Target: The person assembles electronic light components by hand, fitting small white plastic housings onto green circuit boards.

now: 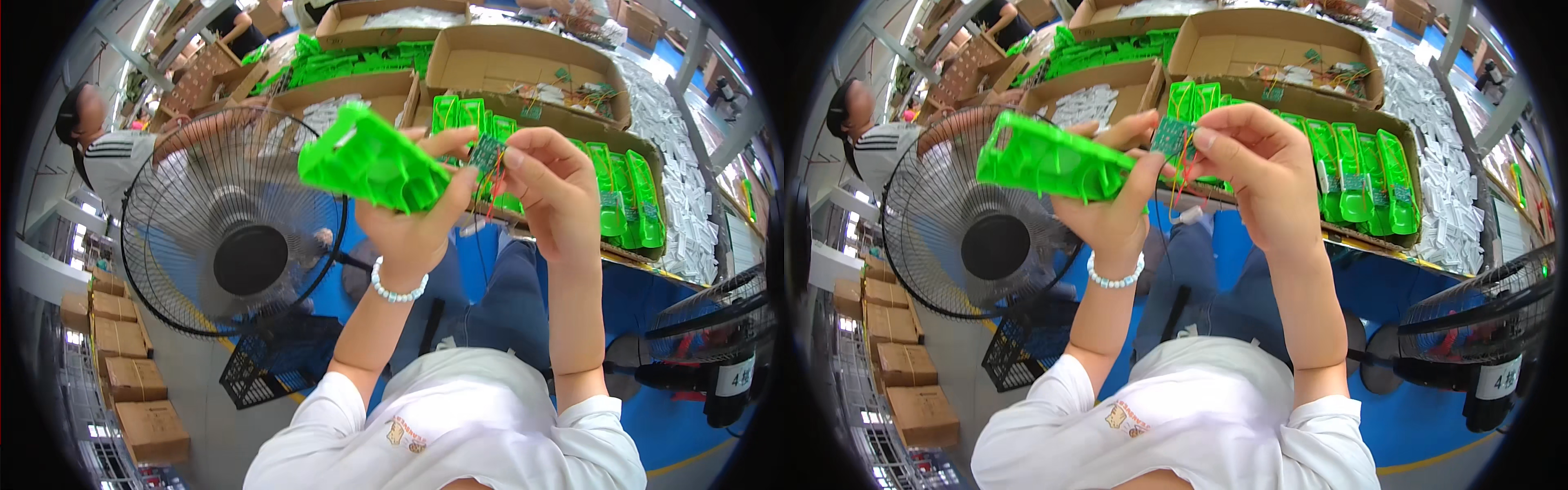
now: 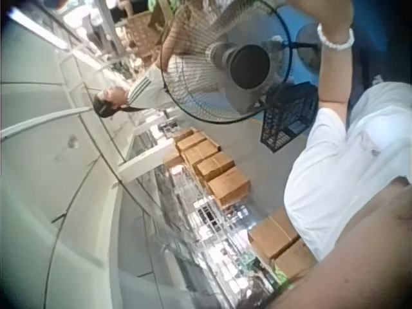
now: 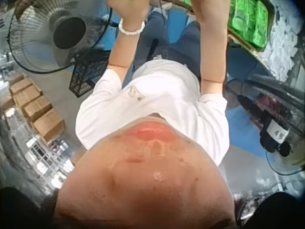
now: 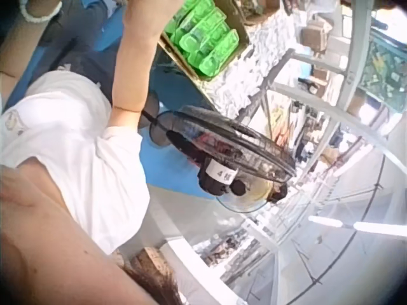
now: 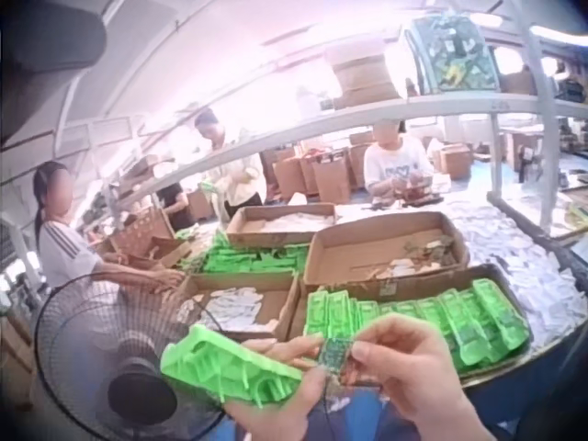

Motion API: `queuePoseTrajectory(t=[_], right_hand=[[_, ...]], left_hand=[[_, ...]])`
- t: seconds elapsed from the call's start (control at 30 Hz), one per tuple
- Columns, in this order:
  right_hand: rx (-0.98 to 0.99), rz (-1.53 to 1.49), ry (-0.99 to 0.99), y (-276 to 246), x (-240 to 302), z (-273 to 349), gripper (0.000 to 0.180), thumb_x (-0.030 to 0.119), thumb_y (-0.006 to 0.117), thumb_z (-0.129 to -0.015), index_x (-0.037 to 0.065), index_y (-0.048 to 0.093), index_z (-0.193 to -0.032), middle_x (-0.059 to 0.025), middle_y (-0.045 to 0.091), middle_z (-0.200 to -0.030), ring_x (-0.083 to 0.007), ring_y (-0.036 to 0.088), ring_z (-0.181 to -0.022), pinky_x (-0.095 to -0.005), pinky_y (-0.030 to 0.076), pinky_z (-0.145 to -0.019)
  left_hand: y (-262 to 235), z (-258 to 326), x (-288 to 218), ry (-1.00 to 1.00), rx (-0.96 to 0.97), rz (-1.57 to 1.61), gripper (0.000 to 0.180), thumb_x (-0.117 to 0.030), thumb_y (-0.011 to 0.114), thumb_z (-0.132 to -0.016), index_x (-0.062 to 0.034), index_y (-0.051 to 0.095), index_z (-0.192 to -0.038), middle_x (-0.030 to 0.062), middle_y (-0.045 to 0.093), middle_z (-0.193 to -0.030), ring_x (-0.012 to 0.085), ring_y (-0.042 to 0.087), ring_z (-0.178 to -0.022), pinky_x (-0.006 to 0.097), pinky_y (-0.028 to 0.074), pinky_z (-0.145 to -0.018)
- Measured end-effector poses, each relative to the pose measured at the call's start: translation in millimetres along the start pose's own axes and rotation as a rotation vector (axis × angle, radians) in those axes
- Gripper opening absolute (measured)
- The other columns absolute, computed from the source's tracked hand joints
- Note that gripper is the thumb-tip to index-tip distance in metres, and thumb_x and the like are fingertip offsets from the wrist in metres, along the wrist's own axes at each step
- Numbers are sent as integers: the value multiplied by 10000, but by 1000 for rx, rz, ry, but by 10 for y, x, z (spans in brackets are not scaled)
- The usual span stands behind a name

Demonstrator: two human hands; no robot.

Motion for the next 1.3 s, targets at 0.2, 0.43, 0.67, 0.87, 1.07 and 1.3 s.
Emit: queuePoseTrajectory(t=[0.2,0.43,0.67,0.87,1.07,1.3], right_hand=[[-91,209,-84,-286,172,80,127,-14,639,-853,-41,638,-977,-88,662,-863,-155,655,-729,-269,547,-682],[0,439,-8,-69,-51,151,115,-34,658,-827,-51,657,-941,-61,639,-854,-107,630,-740,-231,525,-666],[-106,496,-2,-220,-296,94,144,-17,682,-817,-45,642,-953,-59,633,-852,-95,615,-782,-229,523,-643],[-145,437,114,-321,-427,84,199,-35,688,-806,-47,614,-991,-56,650,-808,-75,618,-705,-202,508,-610],[-116,487,142,-214,-419,97,193,-32,692,-800,-54,613,-975,-54,657,-790,-66,621,-679,-198,511,-590],[-123,456,146,-112,-376,137,186,-35,697,-793,-52,612,-958,-49,655,-767,-61,615,-665,-194,504,-574]], left_hand=[[119,-27,419,-441,20,360,393,-290,449,-988,-5,440,-1258,175,618,-933,237,644,-789,342,579,-630],[109,146,689,-663,13,357,392,-262,374,-1023,47,539,-1198,150,649,-1012,219,654,-838,353,533,-743],[-16,197,730,-560,-45,110,413,-116,489,-984,79,455,-1346,111,654,-1103,67,607,-846,201,488,-701],[-60,312,680,-508,-17,85,515,23,415,-873,103,394,-1382,165,617,-1182,137,624,-947,254,501,-801],[-78,288,590,-423,62,62,560,47,386,-839,124,357,-1393,209,521,-1304,251,591,-1119,329,482,-929],[-85,259,411,-352,61,60,579,94,391,-821,124,350,-1398,211,504,-1330,252,590,-1125,326,469,-950]])
Point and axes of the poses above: each hand's wrist, its own z-axis away from the middle knuckle, its own y-axis out of the palm, x = y × z, the point moved 10 cm from there along -z, towards the middle knuckle
